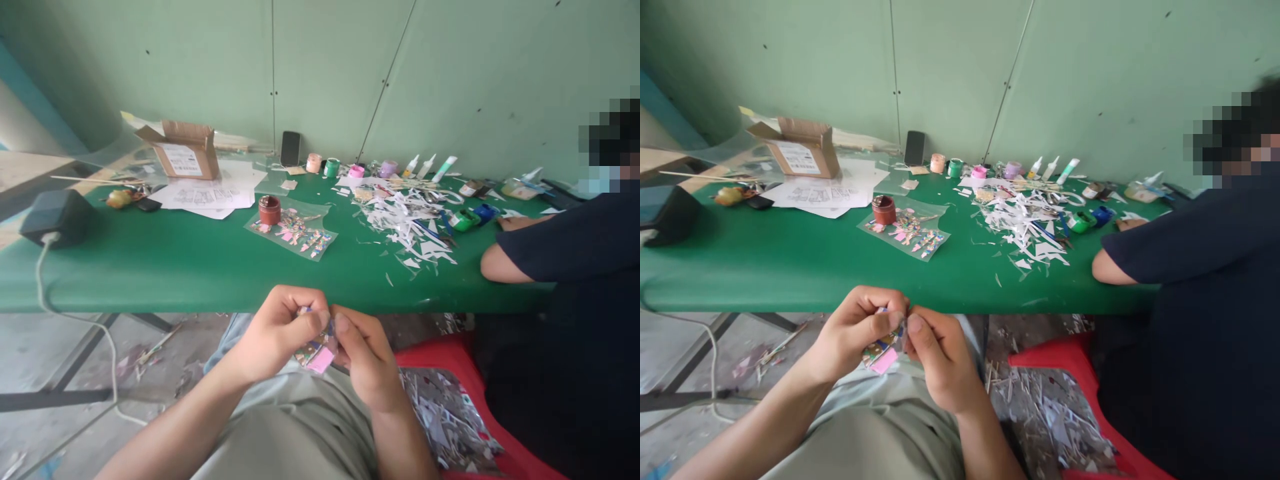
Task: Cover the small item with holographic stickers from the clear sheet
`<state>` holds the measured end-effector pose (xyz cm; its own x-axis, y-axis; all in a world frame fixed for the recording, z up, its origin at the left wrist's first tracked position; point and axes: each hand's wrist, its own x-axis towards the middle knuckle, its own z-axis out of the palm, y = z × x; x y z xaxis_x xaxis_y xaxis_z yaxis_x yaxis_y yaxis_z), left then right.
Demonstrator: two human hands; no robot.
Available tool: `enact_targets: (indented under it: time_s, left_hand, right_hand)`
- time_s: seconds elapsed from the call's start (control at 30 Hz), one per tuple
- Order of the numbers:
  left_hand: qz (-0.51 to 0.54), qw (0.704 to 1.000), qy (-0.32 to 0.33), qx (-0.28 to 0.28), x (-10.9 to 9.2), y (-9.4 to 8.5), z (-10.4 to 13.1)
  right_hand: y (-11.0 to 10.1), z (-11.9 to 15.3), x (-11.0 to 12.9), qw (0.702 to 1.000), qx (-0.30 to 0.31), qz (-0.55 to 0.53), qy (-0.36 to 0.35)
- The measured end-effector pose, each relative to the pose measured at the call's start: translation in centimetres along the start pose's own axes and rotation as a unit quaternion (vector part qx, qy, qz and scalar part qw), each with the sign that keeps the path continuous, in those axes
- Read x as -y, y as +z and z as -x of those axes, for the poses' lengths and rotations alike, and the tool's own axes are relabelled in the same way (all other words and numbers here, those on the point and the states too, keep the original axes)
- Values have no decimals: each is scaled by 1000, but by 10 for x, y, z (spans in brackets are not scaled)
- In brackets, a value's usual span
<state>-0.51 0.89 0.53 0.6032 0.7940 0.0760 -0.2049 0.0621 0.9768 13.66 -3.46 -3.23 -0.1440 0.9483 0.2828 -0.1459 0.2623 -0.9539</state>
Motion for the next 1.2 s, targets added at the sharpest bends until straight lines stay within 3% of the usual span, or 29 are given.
enact_targets:
  time_s: [0.5,0.87,1.03,1.2]
  left_hand:
    - [-15,999,10,-41,0,2,-6]
    - [-49,995,16,-84,2,3,-16]
    - [-66,994,1,-90,6,-1,-17]
    - [-220,968,27,-120,8,-3,-12]
  right_hand:
    - [-8,-1,-4,999,8,35,1]
    - [-15,-10,-17,996,33,-58,53]
    - [-9,-16,-26,992,-41,-92,80]
    - [-8,-19,-22,991,-110,-57,40]
